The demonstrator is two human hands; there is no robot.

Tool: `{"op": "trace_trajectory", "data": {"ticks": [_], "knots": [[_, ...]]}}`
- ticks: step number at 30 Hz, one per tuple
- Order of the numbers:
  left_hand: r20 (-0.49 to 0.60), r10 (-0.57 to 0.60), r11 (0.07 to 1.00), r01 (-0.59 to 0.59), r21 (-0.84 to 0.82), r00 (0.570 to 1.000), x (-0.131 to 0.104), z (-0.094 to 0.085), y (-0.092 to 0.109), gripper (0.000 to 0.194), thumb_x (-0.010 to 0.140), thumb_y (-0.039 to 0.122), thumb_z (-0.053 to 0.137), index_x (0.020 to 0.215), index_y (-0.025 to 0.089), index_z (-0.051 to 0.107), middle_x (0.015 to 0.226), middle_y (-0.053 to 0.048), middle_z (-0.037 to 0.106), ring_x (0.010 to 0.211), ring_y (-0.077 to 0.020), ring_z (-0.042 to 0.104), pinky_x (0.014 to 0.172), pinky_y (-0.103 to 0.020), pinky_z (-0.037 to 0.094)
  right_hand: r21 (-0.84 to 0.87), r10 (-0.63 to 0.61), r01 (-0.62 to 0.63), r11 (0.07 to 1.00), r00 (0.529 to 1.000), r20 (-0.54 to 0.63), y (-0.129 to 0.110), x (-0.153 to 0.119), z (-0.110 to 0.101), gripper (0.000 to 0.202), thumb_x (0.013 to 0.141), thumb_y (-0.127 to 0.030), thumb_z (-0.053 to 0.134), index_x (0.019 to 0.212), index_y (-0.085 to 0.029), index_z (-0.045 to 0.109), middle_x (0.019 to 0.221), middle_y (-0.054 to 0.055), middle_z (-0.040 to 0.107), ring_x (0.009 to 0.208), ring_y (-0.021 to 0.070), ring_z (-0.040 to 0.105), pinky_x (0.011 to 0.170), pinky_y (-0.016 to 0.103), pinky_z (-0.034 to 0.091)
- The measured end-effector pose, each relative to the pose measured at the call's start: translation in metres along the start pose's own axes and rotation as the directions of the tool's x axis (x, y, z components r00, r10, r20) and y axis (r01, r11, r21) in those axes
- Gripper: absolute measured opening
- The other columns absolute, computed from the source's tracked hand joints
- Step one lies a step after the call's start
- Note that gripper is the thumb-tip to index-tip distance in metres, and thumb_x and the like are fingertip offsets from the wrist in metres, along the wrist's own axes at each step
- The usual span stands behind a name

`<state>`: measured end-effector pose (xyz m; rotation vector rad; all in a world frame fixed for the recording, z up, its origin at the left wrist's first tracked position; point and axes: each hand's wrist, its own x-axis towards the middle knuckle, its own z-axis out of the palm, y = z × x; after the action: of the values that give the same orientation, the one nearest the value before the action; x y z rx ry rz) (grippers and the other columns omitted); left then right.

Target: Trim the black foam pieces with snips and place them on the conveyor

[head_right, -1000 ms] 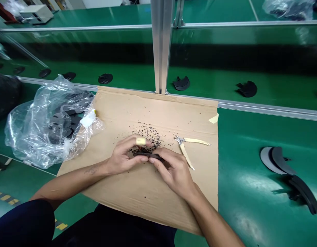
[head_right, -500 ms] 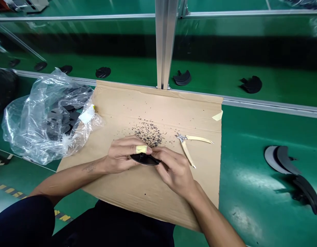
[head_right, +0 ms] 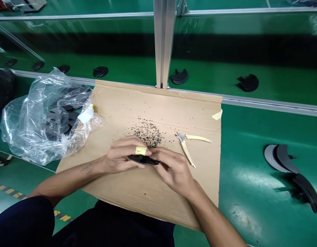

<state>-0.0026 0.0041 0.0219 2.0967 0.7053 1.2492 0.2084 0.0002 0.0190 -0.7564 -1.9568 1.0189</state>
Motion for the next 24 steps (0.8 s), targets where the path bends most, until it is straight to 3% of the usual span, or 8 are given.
{"op": "trace_trajectory", "data": {"ticks": [3, 7, 10, 12, 14, 16, 18, 24], "knots": [[0.043, -0.028, 0.997, 0.031, -0.076, 0.999, 0.002, -0.001, 0.0, 0.044, 0.096, 0.053, 0.058, 0.123, 0.02, 0.067, 0.1, -0.01, 0.073, 0.09, -0.0186, 0.069, 0.08, -0.036, 0.059, 0.037, 0.013, -0.011, 0.999, 0.999, -0.047, 0.002, 0.001, -0.001, 0.01, 0.092, -0.017, 0.064, 0.096, -0.022, 0.071, 0.098, 0.006, 0.077, 0.087, 0.0178, 0.074, 0.077, 0.03, 0.062], [-0.005, -0.065, 0.997, 0.065, -0.044, 0.998, 0.0, 0.001, 0.0, 0.032, 0.093, 0.03, 0.068, 0.124, 0.02, 0.066, 0.097, -0.008, 0.074, 0.091, -0.0178, 0.069, 0.08, -0.034, 0.059, -0.02, 0.052, -0.052, 0.998, 0.999, 0.007, 0.002, 0.004, -0.006, 0.014, 0.091, -0.024, 0.068, 0.104, -0.024, 0.071, 0.107, 0.006, 0.076, 0.095, 0.0194, 0.073, 0.083, 0.033, 0.06], [-0.052, -0.091, 0.996, 0.092, 0.006, 0.994, -0.003, 0.003, -0.002, 0.026, 0.093, 0.022, 0.067, 0.119, 0.018, 0.068, 0.099, -0.007, 0.073, 0.092, -0.0158, 0.068, 0.079, -0.03, 0.06, -0.242, 0.091, -0.078, 0.967, 0.995, 0.044, 0.005, 0.007, -0.022, 0.032, 0.091, -0.036, 0.068, 0.121, -0.025, 0.066, 0.12, 0.009, 0.07, 0.11, 0.0248, 0.067, 0.095, 0.042, 0.056], [-0.089, -0.118, 0.992, 0.122, 0.043, 0.989, -0.005, 0.003, -0.005, 0.025, 0.094, 0.023, 0.066, 0.118, 0.017, 0.068, 0.101, -0.007, 0.072, 0.092, -0.0146, 0.068, 0.078, -0.028, 0.06, -0.471, 0.146, -0.125, 0.873, 0.989, 0.008, 0.011, 0.006, -0.038, 0.042, 0.091, -0.046, 0.066, 0.127, -0.025, 0.063, 0.125, 0.012, 0.066, 0.117, 0.0305, 0.061, 0.098, 0.05, 0.052], [-0.134, -0.156, 0.984, 0.165, 0.065, 0.979, -0.006, 0.002, -0.007, 0.027, 0.093, 0.024, 0.068, 0.119, 0.016, 0.066, 0.1, -0.007, 0.072, 0.088, -0.0138, 0.069, 0.075, -0.027, 0.06, -0.689, 0.23, -0.19, 0.7, 0.973, -0.035, 0.019, 0.002, -0.054, 0.055, 0.086, -0.057, 0.066, 0.129, -0.022, 0.062, 0.126, 0.017, 0.062, 0.116, 0.0375, 0.058, 0.092, 0.055, 0.052], [-0.173, -0.191, 0.976, 0.206, 0.071, 0.966, -0.007, 0.002, -0.01, 0.028, 0.09, 0.026, 0.071, 0.116, 0.015, 0.066, 0.097, -0.006, 0.073, 0.086, -0.0138, 0.069, 0.073, -0.026, 0.06, -0.801, 0.304, -0.203, 0.563, 0.952, -0.028, 0.027, -0.002, -0.067, 0.058, 0.084, -0.061, 0.065, 0.125, -0.02, 0.064, 0.119, 0.019, 0.062, 0.107, 0.0407, 0.059, 0.078, 0.054, 0.053], [-0.191, -0.201, 0.972, 0.22, 0.08, 0.961, -0.007, 0.002, -0.012, 0.024, 0.088, 0.026, 0.074, 0.108, 0.014, 0.067, 0.094, -0.006, 0.073, 0.086, -0.0143, 0.07, 0.073, -0.026, 0.06, -0.833, 0.331, -0.197, 0.517, 0.943, -0.018, 0.03, -0.004, -0.071, 0.049, 0.087, -0.055, 0.063, 0.121, -0.019, 0.066, 0.112, 0.019, 0.063, 0.1, 0.0391, 0.061, 0.071, 0.049, 0.053], [-0.173, -0.179, 0.977, 0.195, 0.083, 0.969, -0.005, 0.001, -0.014, 0.017, 0.091, 0.025, 0.07, 0.105, 0.015, 0.069, 0.095, -0.005, 0.073, 0.088, -0.0144, 0.069, 0.077, -0.028, 0.059, -0.653, 0.095, -0.092, 0.752, 0.995, -0.03, 0.012, 0.005, -0.05, 0.033, 0.094, -0.034, 0.055, 0.123, -0.02, 0.058, 0.11, 0.013, 0.065, 0.096, 0.0286, 0.064, 0.079, 0.043, 0.054]]}}
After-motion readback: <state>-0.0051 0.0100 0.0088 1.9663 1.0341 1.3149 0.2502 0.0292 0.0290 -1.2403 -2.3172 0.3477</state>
